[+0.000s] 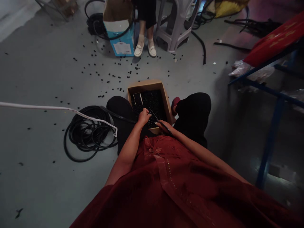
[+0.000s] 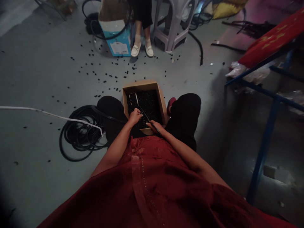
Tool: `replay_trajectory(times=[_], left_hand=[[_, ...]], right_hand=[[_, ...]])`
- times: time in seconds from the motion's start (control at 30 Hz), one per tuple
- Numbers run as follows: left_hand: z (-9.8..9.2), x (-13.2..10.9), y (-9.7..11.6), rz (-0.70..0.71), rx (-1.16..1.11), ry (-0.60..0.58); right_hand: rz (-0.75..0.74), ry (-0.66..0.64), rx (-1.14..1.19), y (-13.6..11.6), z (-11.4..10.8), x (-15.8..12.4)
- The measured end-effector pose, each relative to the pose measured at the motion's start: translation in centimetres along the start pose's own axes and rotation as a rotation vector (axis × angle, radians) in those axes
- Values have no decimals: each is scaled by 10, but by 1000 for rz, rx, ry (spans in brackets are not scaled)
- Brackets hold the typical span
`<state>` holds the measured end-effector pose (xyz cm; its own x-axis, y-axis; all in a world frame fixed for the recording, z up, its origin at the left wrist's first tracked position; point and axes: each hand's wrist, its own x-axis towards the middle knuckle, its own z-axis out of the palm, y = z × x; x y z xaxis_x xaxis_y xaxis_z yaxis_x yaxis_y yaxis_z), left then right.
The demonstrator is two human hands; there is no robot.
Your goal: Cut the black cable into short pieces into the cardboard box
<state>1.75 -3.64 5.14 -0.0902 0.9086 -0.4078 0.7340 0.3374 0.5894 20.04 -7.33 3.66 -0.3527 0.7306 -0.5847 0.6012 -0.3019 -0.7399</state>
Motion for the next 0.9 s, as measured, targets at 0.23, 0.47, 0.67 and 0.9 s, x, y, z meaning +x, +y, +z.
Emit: replay_trajectory(times=[0.23, 0.47, 0.67, 0.9], left_hand=[[-21, -26, 23, 30, 544, -37], [-24, -25, 9, 153, 473, -93], [-19, -24, 9, 170, 446, -55], [-19, -21, 6, 213, 488, -42]], right_hand=[[-60, 24, -12, -4, 1, 0], [-134, 58, 44, 1, 1, -1], [-102, 6, 178, -1, -2, -6], [-99, -100, 311, -10, -7, -16]])
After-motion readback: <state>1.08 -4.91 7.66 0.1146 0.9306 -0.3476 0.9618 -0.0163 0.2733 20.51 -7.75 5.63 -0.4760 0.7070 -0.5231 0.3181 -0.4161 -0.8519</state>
